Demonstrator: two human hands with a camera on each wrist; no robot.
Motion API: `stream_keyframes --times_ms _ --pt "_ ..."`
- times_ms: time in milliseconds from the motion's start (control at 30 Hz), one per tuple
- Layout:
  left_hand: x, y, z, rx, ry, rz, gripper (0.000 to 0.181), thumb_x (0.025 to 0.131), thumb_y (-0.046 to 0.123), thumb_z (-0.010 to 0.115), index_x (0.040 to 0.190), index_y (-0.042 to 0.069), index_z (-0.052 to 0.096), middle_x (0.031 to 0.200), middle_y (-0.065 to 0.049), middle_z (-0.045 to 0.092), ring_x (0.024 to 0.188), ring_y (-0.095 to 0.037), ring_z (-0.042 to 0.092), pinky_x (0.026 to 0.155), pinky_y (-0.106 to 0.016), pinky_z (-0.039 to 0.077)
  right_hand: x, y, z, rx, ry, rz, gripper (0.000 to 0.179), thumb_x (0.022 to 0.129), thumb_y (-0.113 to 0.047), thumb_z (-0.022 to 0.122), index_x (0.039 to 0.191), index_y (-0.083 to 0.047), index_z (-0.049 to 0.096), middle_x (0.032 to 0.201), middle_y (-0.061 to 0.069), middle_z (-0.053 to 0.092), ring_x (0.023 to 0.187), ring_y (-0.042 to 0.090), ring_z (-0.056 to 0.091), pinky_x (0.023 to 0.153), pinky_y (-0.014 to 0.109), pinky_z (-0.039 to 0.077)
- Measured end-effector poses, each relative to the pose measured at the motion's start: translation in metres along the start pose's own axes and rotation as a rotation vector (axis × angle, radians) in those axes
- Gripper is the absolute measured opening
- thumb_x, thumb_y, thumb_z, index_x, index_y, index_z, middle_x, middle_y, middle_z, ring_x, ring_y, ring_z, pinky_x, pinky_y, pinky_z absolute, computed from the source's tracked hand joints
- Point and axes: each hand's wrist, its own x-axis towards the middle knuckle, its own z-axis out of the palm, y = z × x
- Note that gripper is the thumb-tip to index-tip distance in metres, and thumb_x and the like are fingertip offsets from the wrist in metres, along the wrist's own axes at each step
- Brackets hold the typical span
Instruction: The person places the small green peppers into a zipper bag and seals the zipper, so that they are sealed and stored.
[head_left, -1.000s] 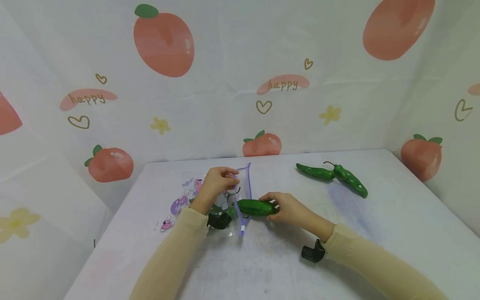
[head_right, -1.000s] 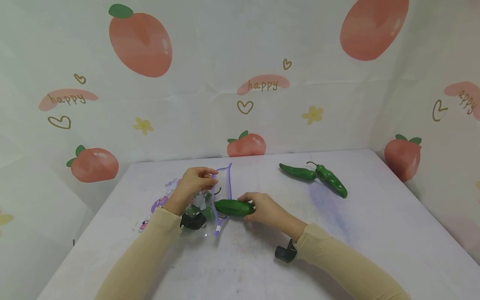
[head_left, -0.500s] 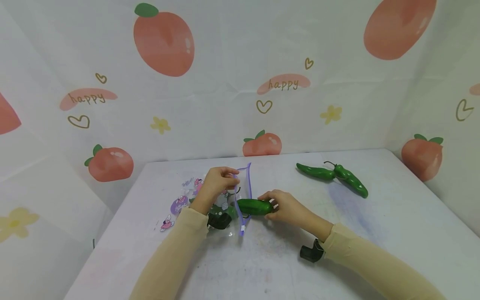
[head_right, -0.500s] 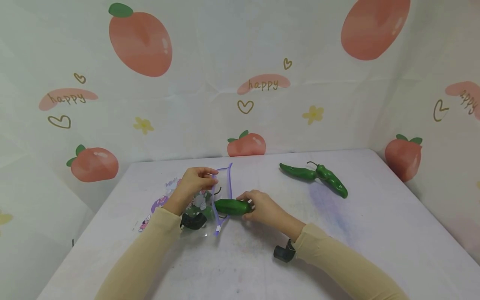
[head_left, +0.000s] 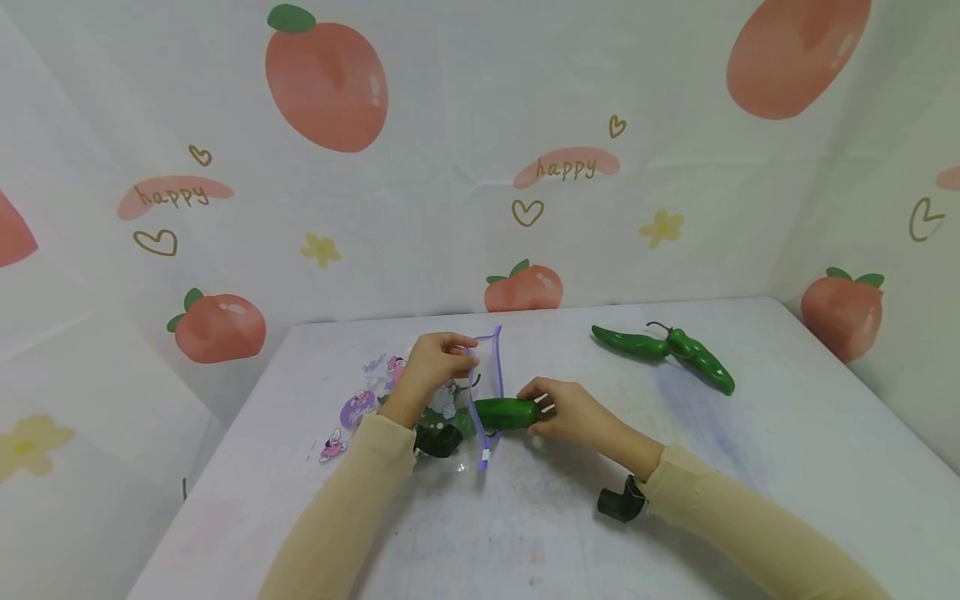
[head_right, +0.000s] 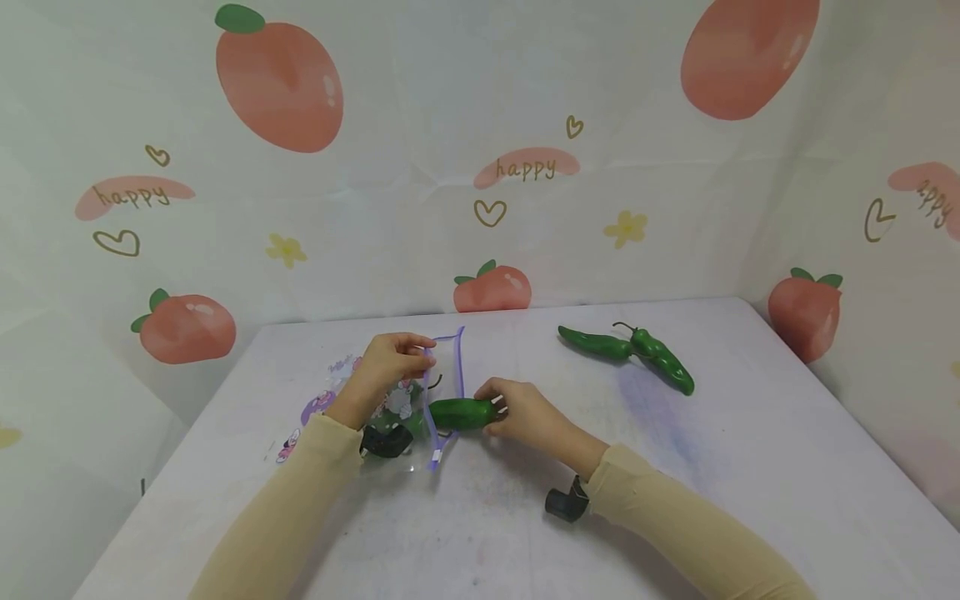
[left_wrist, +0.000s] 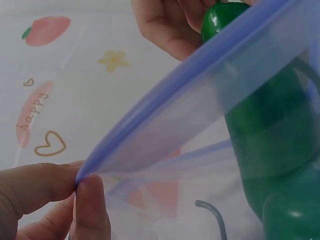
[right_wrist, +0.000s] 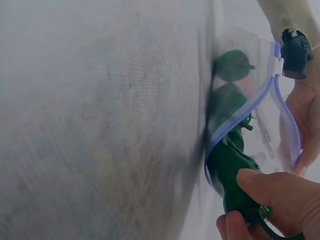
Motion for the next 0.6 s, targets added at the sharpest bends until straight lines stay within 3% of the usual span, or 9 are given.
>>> stream_keyframes --times_ms 100,333,600 --pt "-0.0001 -0.0004 -0.0001 0.002 0.002 -0.007 0.026 0.084 0.007 0.073 0.11 0.005 0.07 0.085 -0.005 0.066 0.091 -0.035 0.07 0.054 -0.023 0.044 0.0004 -0.0006 0.0006 -0.001 0.0 -0.011 0.039 0.079 -0.001 0.077 0.115 -0.003 0.062 0.114 0.011 0.066 0.102 0.027 0.066 0.082 0.034 0.058" --pt "-0.0005 0.0014 -0.0006 0.0 0.005 -0.009 0.027 0.084 0.007 0.073 0.11 0.004 0.07 0.084 -0.004 0.063 0.093 -0.036 0.07 0.061 -0.026 0.051 0.0019 -0.0019 0.0019 0.002 0.012 -0.01 0.039 0.079 0.002 0.075 0.116 -0.002 0.064 0.115 0.013 0.064 0.101 0.027 0.066 0.08 0.031 0.058" --pt "-0.0006 0.002 -0.0007 -0.02 -0.003 -0.024 0.026 0.084 0.006 0.073 0.11 0.003 0.07 0.082 -0.003 0.061 0.092 -0.035 0.07 0.052 -0.021 0.042 0.0006 -0.0033 0.0019 -0.03 0.02 -0.019 0.038 0.08 0.008 0.071 0.116 0.001 0.065 0.112 0.015 0.063 0.096 0.027 0.068 0.079 0.032 0.058"
